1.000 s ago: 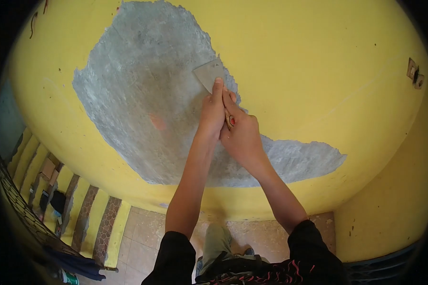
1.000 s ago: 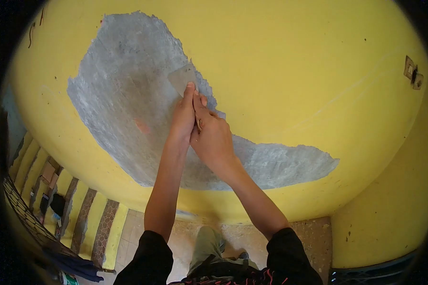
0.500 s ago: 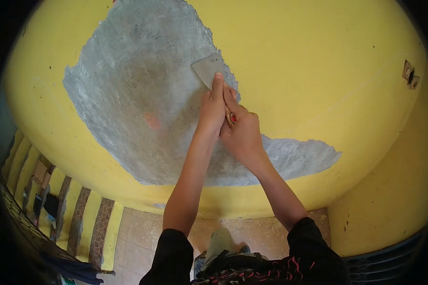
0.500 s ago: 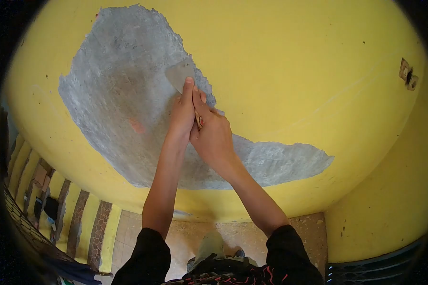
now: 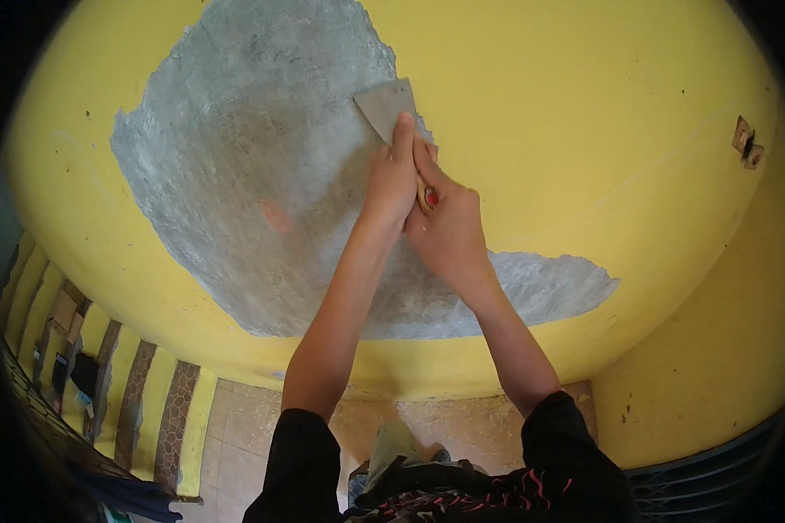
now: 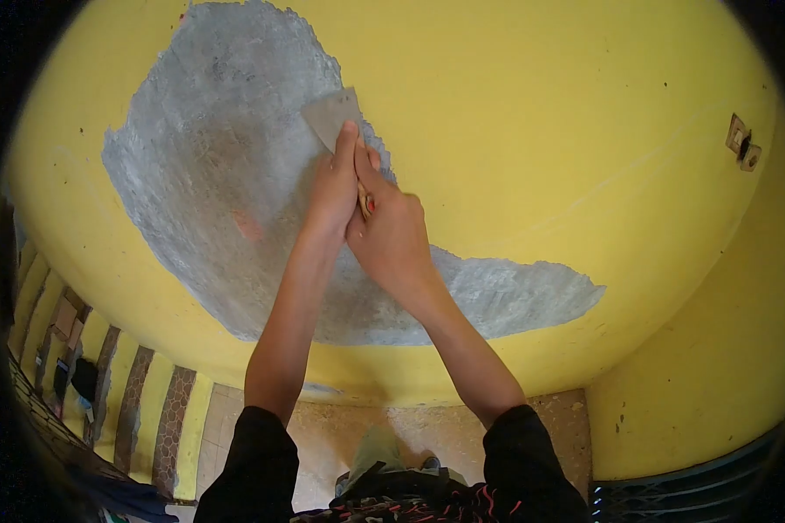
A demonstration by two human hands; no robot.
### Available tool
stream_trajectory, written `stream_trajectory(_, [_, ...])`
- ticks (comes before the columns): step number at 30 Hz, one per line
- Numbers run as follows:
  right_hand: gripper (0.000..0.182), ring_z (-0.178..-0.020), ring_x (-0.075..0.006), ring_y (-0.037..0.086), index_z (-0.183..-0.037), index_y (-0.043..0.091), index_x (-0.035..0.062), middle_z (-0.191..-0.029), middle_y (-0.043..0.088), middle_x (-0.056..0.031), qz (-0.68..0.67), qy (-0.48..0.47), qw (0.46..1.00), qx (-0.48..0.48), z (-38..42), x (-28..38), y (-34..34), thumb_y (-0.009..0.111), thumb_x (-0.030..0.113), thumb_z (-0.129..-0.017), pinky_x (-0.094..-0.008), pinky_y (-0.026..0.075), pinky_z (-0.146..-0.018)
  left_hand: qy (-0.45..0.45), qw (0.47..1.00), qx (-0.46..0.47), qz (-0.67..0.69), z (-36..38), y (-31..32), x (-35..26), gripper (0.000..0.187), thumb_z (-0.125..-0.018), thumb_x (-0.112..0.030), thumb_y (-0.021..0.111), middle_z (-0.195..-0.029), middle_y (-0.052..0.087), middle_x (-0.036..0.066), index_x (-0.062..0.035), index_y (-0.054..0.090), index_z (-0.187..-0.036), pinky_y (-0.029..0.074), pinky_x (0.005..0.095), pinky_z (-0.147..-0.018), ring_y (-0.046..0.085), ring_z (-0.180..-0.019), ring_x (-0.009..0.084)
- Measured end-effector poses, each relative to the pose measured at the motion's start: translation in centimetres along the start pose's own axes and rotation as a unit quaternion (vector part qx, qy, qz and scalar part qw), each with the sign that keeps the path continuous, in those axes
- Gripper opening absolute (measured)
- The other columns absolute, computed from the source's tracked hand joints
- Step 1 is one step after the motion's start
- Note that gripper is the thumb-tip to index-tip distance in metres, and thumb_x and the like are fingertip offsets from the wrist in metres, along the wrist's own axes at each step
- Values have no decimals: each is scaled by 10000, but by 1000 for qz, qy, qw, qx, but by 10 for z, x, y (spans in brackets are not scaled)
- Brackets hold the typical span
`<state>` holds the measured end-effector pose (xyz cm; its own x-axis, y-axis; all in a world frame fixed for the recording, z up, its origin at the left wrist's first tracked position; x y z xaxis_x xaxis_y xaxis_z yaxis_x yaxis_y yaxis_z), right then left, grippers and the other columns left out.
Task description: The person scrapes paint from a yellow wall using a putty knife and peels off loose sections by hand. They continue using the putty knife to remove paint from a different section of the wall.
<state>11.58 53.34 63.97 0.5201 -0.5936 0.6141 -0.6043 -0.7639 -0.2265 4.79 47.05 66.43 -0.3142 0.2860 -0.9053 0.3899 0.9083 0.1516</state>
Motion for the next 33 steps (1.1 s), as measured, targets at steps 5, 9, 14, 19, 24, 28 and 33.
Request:
stream_trajectory(5, [619, -808, -251, 698, -1385, 469, 89, -916, 676, -231, -6, 38, 998, 43, -5, 0, -2, 569, -55, -792, -302, 516, -732, 1, 1000, -9, 10, -6, -1, 6, 571, -968, -552, 419, -652, 499, 13, -56, 542, -712, 413, 267, -548, 485, -587, 107])
stream_trajectory(9, [609, -774, -260, 697, -1383, 474, 92, -876, 675, -232, -13, -3, 1000, 6, 5, -9, 1, 569, -51, -798, -309, 520, -717, -22, 1000, -19, -8, 1, -2, 14, 576, -964, -562, 420, -666, 502, 16, -57, 543, -716, 420, 269, -568, 488, -607, 111])
stream_trajectory(14, [596, -733, -269, 696, -1380, 477, 89, -853, 674, -234, -12, 14, 1000, 10, -2, -6, 1, 571, -44, -806, -314, 522, -696, -7, 1000, -7, 3, -5, 0, 7, 575, -968, -560, 411, -669, 503, 15, -61, 539, -713, 422, 273, -572, 486, -607, 110])
stream_trajectory(19, [583, -744, -277, 700, -1374, 479, 82, -865, 671, -242, 1, -10, 1000, 19, -6, -4, -5, 574, -30, -810, -312, 519, -687, 2, 1000, -21, 6, -5, 2, 9, 568, -972, -556, 403, -666, 497, 13, -66, 532, -715, 418, 275, -568, 481, -607, 106])
stream_trajectory(24, [589, -752, -297, 697, -1376, 478, 84, -857, 664, -247, 32, -38, 999, -6, 3, -12, -3, 576, -21, -805, -309, 517, -695, 1, 1000, -2, 21, -2, 1, 18, 554, -971, -557, 408, -663, 489, 7, -73, 525, -728, 403, 256, -549, 470, -601, 91])
stream_trajectory(28, [578, -757, -315, 692, -1356, 503, 82, -849, 662, -246, 29, 8, 999, 17, -5, -3, -4, 577, -22, -792, -310, 515, -701, -14, 999, -7, 46, -5, 2, 14, 556, -971, -556, 407, -651, 483, 1, -76, 521, -715, 400, 253, -530, 461, -575, 93])
stream_trajectory(33, [582, -731, -334, 684, -1349, 511, 86, -855, 664, -244, 39, -16, 999, 4, -4, -10, -7, 583, -19, -781, -317, 517, -695, -26, 998, -15, 60, -5, 7, 17, 578, -970, -569, 394, -629, 482, -6, -70, 532, -711, 401, 255, -515, 471, -564, 97])
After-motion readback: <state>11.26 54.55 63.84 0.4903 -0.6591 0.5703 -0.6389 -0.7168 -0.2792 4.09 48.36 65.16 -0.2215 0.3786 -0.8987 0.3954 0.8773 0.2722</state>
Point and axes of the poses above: each hand's wrist, its own z-axis away from the middle knuckle, its own y-axis out of the palm, x = y × z, the point moved 4 cm from there along -z, towards the middle knuckle
